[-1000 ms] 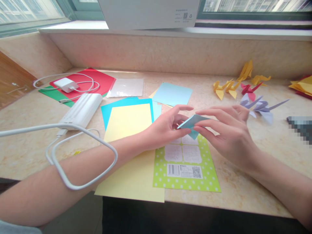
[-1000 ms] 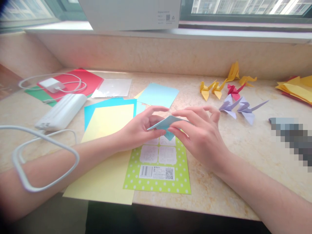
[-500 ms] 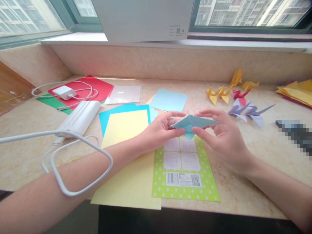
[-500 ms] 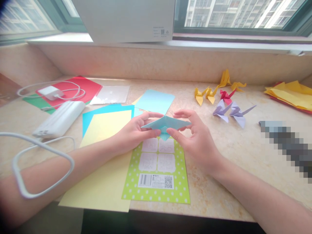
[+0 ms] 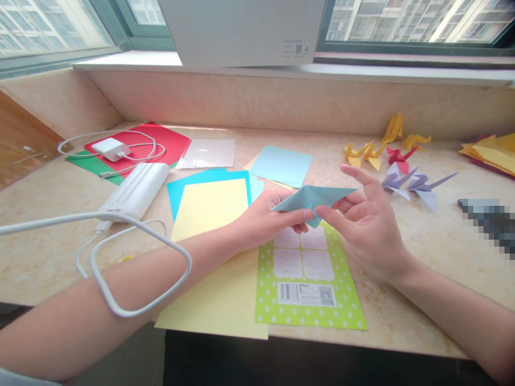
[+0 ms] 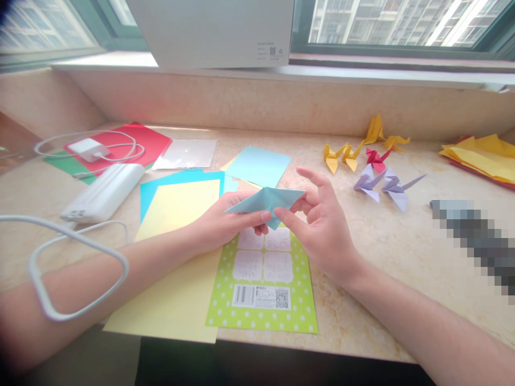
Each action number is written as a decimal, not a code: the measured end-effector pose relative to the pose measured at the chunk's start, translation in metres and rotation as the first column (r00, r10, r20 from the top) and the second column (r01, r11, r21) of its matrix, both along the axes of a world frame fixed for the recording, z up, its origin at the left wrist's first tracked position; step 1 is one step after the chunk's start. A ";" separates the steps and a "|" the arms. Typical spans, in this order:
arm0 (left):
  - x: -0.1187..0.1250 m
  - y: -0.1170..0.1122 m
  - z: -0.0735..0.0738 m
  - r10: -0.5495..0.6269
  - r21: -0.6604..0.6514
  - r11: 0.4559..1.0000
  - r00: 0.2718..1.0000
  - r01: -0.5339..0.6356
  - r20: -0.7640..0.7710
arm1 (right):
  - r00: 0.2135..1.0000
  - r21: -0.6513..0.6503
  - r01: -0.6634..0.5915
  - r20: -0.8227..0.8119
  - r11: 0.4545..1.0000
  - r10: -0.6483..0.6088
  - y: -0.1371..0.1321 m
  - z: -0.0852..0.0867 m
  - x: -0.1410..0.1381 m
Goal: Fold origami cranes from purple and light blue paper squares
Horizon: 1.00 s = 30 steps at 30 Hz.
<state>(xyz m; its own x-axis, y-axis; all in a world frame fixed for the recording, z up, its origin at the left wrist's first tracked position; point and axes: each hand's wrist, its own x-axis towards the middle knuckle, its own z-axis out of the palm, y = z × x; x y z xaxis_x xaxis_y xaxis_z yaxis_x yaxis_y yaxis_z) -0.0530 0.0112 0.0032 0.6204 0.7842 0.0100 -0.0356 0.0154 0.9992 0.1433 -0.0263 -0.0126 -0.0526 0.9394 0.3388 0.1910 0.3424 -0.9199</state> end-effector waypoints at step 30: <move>0.000 -0.001 0.000 0.006 0.114 0.993 0.996 0.004 -0.086 | 0.998 -0.144 0.021 0.066 0.989 -0.012 -0.001 0.007 0.002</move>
